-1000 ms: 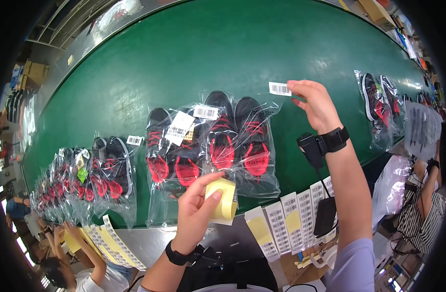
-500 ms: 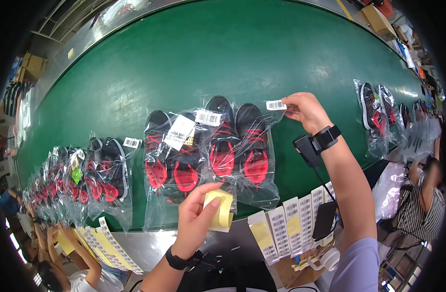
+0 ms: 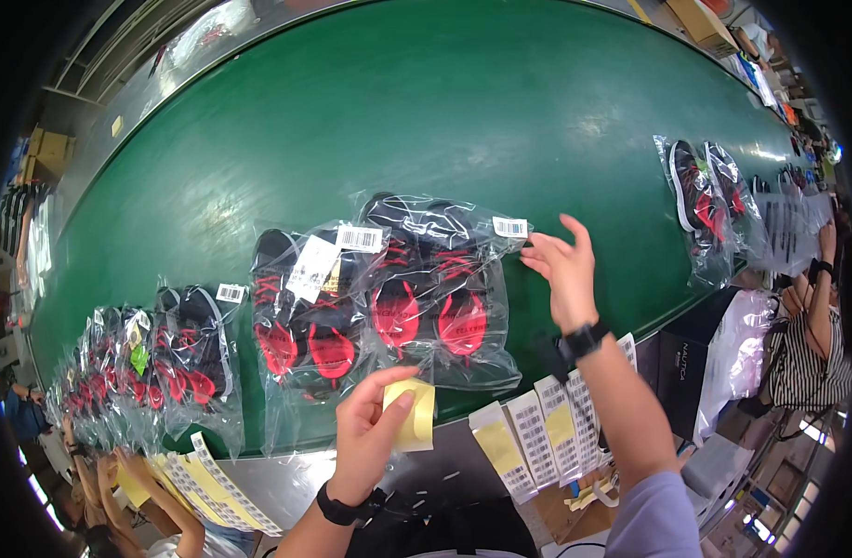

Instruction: The recorder is applying barcode labels to the outside of clear plastic bags containing athletic shoes on a conveyor belt in a factory setting.

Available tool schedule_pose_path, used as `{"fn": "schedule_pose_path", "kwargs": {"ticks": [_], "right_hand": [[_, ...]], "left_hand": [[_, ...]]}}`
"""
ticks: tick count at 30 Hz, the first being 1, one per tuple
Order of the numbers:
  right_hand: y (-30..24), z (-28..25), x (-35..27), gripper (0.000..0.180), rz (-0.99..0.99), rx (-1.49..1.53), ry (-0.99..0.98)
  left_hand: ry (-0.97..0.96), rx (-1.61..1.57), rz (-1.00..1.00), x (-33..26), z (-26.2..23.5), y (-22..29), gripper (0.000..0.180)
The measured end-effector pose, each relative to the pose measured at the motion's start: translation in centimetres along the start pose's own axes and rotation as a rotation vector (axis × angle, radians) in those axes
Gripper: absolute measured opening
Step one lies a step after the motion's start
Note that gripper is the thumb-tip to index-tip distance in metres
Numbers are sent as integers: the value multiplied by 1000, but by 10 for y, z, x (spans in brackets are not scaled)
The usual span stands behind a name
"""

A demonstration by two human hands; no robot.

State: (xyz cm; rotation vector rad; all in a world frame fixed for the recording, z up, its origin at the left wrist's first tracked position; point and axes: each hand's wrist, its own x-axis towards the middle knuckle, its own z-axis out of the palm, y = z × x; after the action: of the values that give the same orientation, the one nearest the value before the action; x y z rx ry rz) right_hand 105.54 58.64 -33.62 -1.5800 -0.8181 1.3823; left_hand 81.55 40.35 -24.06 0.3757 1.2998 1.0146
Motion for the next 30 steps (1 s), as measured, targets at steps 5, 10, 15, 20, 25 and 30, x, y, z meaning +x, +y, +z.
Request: {"fn": "schedule_pose_path", "kwargs": {"ticks": [5,10,15,20,25,30], "right_hand": [[46,26,-101,55,-232,-211,-132],[58,91,-72,65,-392,-196,-362],[-11,19,28,31,-581,-520,-396],[-71,-158,130,25,-943,-1308,468],[-63,-294,155,20,-577,-1998,229],[-74,-260,188,8,-735,-1627,90]], "left_hand": [[-4,-95,21,6,14,1,30],[43,-163,150,7,32,25,33],[32,-95,183,10,49,30,33],[42,-71,142,14,51,22,34],[25,-11,83,32,48,4,32],[27,-59,76,36,46,5,33]]}}
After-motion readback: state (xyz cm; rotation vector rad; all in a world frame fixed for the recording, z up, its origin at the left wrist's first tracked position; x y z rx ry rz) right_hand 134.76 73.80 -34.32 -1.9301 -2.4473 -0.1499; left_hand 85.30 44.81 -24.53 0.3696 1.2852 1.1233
